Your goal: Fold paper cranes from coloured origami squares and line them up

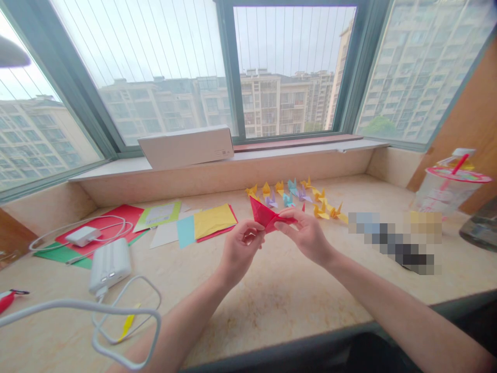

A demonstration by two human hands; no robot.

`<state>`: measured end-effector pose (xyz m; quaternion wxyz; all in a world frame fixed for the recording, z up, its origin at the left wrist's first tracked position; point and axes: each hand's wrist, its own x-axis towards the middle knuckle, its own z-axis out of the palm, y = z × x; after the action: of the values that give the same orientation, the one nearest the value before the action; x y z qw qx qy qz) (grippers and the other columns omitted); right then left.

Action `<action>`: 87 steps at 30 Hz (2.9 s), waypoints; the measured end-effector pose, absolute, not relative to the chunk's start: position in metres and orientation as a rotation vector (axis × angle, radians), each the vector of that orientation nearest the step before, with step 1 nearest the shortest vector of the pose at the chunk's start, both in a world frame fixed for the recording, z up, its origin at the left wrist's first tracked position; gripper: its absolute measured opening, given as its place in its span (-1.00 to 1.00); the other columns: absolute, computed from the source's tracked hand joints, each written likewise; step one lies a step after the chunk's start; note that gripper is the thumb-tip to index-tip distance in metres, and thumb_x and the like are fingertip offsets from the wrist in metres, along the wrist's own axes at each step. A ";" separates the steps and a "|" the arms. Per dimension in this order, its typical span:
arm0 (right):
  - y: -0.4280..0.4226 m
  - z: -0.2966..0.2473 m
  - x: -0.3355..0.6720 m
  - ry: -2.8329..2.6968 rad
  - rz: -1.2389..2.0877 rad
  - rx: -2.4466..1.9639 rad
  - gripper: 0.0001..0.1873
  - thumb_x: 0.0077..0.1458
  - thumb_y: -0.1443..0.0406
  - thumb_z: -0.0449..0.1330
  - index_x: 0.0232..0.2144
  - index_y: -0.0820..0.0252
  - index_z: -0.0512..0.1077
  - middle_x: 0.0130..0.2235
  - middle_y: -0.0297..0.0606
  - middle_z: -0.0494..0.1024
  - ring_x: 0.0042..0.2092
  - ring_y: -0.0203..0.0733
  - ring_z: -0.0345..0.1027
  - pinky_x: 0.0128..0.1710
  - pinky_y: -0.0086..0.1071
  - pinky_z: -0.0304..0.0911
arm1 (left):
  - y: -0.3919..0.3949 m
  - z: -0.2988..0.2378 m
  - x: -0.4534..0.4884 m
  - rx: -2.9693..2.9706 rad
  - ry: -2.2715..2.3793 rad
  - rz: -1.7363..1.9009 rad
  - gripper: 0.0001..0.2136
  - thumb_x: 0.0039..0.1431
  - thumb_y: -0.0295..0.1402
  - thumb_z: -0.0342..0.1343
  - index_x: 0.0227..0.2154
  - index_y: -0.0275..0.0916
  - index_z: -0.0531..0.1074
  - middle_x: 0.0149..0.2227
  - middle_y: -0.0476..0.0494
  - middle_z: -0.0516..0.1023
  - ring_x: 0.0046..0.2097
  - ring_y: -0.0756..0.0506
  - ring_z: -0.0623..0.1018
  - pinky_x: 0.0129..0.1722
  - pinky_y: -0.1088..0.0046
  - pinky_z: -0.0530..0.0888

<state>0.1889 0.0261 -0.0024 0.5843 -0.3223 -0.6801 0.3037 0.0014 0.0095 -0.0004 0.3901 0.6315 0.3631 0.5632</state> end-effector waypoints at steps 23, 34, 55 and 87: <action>0.029 -0.002 0.190 -1.483 0.933 -0.869 -0.65 0.10 0.01 0.30 -0.32 0.19 0.58 -0.32 -0.18 0.67 -0.28 -0.10 0.54 -0.17 -0.19 0.43 | 0.005 -0.001 0.006 1.604 0.861 1.400 -0.70 0.13 -0.40 0.22 -0.07 -0.16 0.35 -0.33 -0.01 0.54 -0.47 0.03 0.52 -0.50 0.53 0.46; 0.022 -0.001 0.185 -1.404 1.061 -0.781 -0.66 0.06 0.03 0.34 -0.35 0.20 0.58 -0.37 -0.20 0.66 -0.32 -0.14 0.54 -0.24 -0.26 0.43 | 0.010 -0.005 0.001 1.583 0.780 1.170 -0.68 0.24 -0.10 0.16 -0.38 -0.31 0.49 -0.46 -0.13 0.58 -0.55 -0.01 0.54 -0.59 0.51 0.43; 0.016 -0.006 0.176 -1.650 1.213 -0.745 -0.54 0.11 0.19 0.34 0.05 0.15 0.46 -0.23 -0.21 0.62 -0.29 -0.21 0.49 -0.26 -0.31 0.41 | 0.014 -0.009 0.001 1.593 0.856 1.177 -0.74 0.31 -0.12 0.06 -0.22 -0.24 0.33 -0.37 -0.06 0.56 -0.37 -0.04 0.58 -0.42 0.47 0.51; 0.018 0.001 0.184 -1.609 1.271 -0.602 -0.59 0.23 0.20 0.24 0.10 0.15 0.37 -0.28 -0.28 0.57 -0.40 -0.31 0.45 -0.34 -0.37 0.39 | 0.002 0.002 0.001 1.497 0.703 1.061 -0.71 0.30 -0.14 0.11 -0.09 -0.17 0.21 -0.17 -0.15 0.53 -0.30 -0.06 0.57 -0.46 0.48 0.51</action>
<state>0.1838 0.0176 0.0015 0.4816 -0.2469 -0.6598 0.5213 0.0012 0.0018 0.0016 0.5549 0.6338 0.2977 0.4492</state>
